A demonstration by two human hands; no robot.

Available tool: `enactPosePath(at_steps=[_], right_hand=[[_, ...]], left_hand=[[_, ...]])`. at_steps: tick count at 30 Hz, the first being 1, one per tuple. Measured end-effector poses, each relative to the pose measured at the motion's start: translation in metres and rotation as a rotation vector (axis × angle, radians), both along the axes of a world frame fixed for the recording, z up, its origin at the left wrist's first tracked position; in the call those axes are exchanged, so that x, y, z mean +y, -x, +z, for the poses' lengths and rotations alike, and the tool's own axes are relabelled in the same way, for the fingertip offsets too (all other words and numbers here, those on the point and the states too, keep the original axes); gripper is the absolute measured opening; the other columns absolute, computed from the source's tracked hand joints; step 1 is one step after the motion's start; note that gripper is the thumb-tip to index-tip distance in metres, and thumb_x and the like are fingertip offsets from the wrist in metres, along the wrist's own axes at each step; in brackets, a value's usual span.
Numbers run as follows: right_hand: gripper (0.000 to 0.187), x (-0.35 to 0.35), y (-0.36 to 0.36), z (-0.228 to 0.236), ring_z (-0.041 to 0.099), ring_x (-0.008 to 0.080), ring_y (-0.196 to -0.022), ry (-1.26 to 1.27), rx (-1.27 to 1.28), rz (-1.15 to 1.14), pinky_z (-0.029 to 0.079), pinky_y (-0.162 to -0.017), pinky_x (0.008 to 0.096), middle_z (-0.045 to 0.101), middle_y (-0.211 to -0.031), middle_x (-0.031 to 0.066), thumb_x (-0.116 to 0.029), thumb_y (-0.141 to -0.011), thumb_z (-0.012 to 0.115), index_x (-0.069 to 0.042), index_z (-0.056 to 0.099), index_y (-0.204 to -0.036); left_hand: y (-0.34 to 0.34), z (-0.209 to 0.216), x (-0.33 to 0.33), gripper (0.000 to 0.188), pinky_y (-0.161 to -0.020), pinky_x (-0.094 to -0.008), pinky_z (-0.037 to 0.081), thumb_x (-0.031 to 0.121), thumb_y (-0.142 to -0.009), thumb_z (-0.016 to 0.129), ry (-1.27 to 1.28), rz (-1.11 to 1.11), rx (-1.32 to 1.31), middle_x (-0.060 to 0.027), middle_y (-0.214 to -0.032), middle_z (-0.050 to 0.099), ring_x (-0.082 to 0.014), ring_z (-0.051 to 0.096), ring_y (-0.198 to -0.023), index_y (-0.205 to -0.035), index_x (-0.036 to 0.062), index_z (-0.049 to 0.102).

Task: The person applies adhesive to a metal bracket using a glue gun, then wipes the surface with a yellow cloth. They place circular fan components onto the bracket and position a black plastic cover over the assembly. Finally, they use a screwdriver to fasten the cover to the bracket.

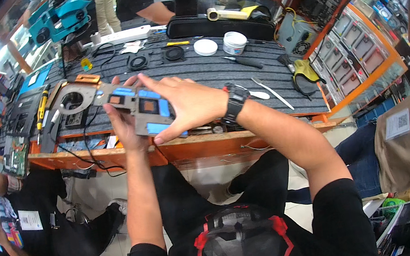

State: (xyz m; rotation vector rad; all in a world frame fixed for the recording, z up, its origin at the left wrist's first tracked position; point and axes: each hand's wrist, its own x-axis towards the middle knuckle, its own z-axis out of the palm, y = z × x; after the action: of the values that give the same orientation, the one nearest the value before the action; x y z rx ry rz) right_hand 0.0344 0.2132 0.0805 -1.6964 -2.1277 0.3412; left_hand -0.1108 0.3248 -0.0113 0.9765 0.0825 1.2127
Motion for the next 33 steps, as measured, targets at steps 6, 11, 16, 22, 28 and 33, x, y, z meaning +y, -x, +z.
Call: enactPosePath(at_steps=[6, 11, 16, 22, 28, 33], right_hand=[[0.113, 0.005, -0.027, -0.028, 0.051, 0.0419, -0.136, -0.235, -0.009, 0.078, 0.039, -0.114, 0.0466, 0.051, -0.144, 0.0308, -0.067, -0.083, 0.074, 0.004, 0.029, -0.159], [0.067, -0.063, -0.128, -0.022, 0.055, 0.0379, -0.129, -0.078, -0.085, -0.278, 0.045, -0.109, 0.0439, 0.058, -0.138, 0.0230, -0.040, -0.092, 0.075, -0.004, 0.055, -0.144], [0.033, -0.072, -0.131, -0.076, 0.063, 0.0349, -0.106, -0.257, -0.215, -0.249, 0.051, -0.095, 0.0438, 0.067, -0.108, 0.0162, -0.014, -0.096, 0.067, -0.006, 0.066, -0.128], [0.021, -0.107, -0.185, -0.051, 0.068, 0.0369, -0.099, -0.389, -0.034, -0.639, 0.054, -0.088, 0.0430, 0.071, -0.103, 0.0205, -0.012, -0.101, 0.059, -0.002, 0.068, -0.118], [0.021, -0.135, -0.206, -0.075, 0.067, 0.0448, -0.095, -0.029, -0.301, -0.673, 0.053, -0.086, 0.0512, 0.071, -0.099, 0.0248, -0.017, -0.093, 0.067, 0.001, 0.069, -0.102], [0.021, -0.114, -0.286, -0.072, 0.068, 0.0461, -0.091, -0.135, -0.270, -0.864, 0.054, -0.082, 0.0511, 0.071, -0.093, 0.0251, -0.022, -0.093, 0.068, 0.000, 0.070, -0.093]], left_hand=[[0.031, -0.017, 0.014, 0.087, -0.117, -0.0498, 0.043, 0.059, -0.103, 0.054, -0.111, 0.045, 0.079, -0.0261, -0.150, 0.048, -0.0376, 0.049, -0.142, -0.158, -0.0021, 0.026], [0.021, -0.013, 0.005, 0.090, -0.118, -0.0488, 0.041, 0.058, -0.101, 0.058, -0.116, 0.120, 0.056, -0.0270, -0.149, 0.049, -0.0394, 0.049, -0.141, -0.156, -0.0053, 0.026], [0.005, -0.005, -0.003, 0.085, -0.115, -0.0474, 0.043, 0.050, -0.101, 0.064, -0.060, 0.066, 0.000, -0.0278, -0.148, 0.049, -0.0400, 0.049, -0.140, -0.156, -0.0043, 0.027], [-0.030, -0.006, -0.017, 0.073, -0.115, -0.0492, 0.043, 0.037, -0.103, 0.065, 0.028, -0.038, -0.062, -0.0269, -0.149, 0.050, -0.0390, 0.050, -0.140, -0.154, -0.0021, 0.031], [-0.055, -0.008, -0.036, 0.070, -0.114, -0.0508, 0.043, 0.031, -0.103, 0.066, 0.110, -0.116, -0.058, -0.0264, -0.149, 0.049, -0.0385, 0.047, -0.143, -0.154, -0.0007, 0.031], [-0.065, -0.013, -0.044, 0.066, -0.116, -0.0514, 0.042, 0.031, -0.105, 0.063, 0.156, -0.176, -0.035, -0.0272, -0.152, 0.047, -0.0399, 0.044, -0.145, -0.154, 0.0000, 0.032]])
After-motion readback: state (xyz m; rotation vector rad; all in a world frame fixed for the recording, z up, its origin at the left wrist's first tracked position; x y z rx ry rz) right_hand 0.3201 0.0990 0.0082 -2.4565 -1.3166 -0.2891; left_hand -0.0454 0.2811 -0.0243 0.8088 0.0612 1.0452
